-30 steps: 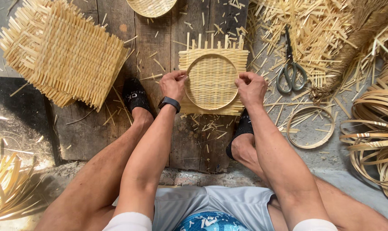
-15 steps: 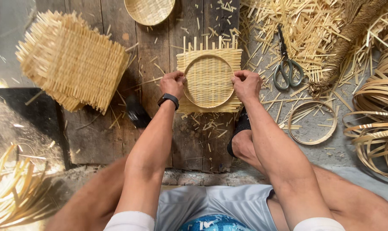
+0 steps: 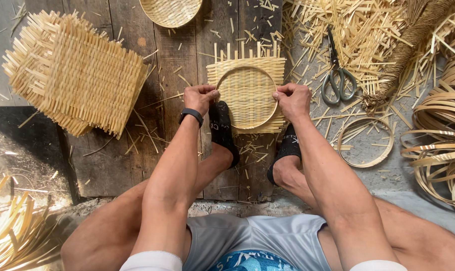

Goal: The person sits on the floor assembling woven bamboo basket trays. They fit a woven bamboo panel onto a round bamboo rim ring, press the panel into the ring, trim excess bamboo strips with scissors, and set finished trays aside while handling additional woven panels and rim rings.

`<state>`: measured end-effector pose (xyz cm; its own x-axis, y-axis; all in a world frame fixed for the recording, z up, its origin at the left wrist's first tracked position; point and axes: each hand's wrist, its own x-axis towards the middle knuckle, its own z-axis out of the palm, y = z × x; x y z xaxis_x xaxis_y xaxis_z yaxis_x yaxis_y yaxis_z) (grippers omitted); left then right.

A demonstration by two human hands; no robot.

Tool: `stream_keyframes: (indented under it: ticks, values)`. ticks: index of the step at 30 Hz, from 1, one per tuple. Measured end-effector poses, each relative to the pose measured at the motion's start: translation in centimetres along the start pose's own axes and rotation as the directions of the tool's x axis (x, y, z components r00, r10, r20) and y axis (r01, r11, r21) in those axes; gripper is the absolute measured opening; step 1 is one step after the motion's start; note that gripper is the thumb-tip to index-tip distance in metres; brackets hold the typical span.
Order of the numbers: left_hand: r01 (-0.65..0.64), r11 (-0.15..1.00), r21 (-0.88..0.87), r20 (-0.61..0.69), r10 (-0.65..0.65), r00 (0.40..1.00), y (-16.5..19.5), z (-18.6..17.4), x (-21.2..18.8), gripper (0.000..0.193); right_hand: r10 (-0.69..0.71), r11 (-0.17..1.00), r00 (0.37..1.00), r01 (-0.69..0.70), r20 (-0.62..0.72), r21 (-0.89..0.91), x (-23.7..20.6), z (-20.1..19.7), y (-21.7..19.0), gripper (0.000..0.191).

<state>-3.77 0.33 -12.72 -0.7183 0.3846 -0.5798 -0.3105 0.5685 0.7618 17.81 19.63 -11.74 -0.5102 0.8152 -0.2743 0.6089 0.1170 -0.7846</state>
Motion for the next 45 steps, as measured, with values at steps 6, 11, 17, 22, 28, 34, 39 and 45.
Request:
stream_keyframes:
  ticks: [6, 11, 17, 22, 28, 34, 39, 45]
  values:
    - [-0.023, 0.999, 0.028, -0.061, 0.025, 0.998, -0.8, 0.4, -0.3, 0.017, 0.089, 0.988, 0.991, -0.101, 0.103, 0.117, 0.6, -0.3, 0.9, 0.019]
    - [-0.062, 0.988, 0.141, -0.024, 0.066, 0.998, -1.2, 0.4, -0.1, 0.015, 0.107, 0.993, 0.988, -0.111, 0.110, 0.030, 1.1, -0.4, 1.5, 0.018]
    - [-0.047, 0.999, -0.022, 0.081, 0.049, 0.995, -0.5, -0.5, 0.3, 0.015, 0.124, 0.992, 0.952, -0.119, 0.279, -0.036, 3.1, -1.9, 0.1, 0.019]
    - [-0.061, 0.849, 0.524, 0.079, 0.023, 0.997, 2.8, 0.2, 1.2, 0.012, -0.311, 0.804, 0.912, 0.402, 0.267, -0.438, 0.3, -0.3, -4.2, 0.071]
    - [-0.788, 0.340, 0.513, 0.321, 0.775, 0.544, 4.5, 4.9, 3.0, 0.022, -0.392, 0.310, 0.639, 0.769, 0.662, -0.559, -5.8, 7.2, -4.4, 0.099]
    - [-0.586, 0.733, 0.346, 0.262, 0.525, 0.810, 2.9, 6.4, 4.8, 0.020, -0.642, 0.087, 0.574, 0.713, 0.508, -0.696, -5.2, 8.9, -0.4, 0.080]
    - [-0.662, 0.662, 0.351, 0.236, 0.622, 0.747, 3.2, 6.3, 4.6, 0.021, -0.564, 0.354, 0.639, 0.759, 0.523, -0.546, -5.5, 7.6, -3.0, 0.086]
    - [-0.716, 0.537, 0.445, 0.295, 0.667, 0.684, 3.5, 6.6, 4.9, 0.025, -0.740, 0.593, 0.645, 0.760, 0.191, -0.266, 3.4, 2.8, -4.9, 0.045]
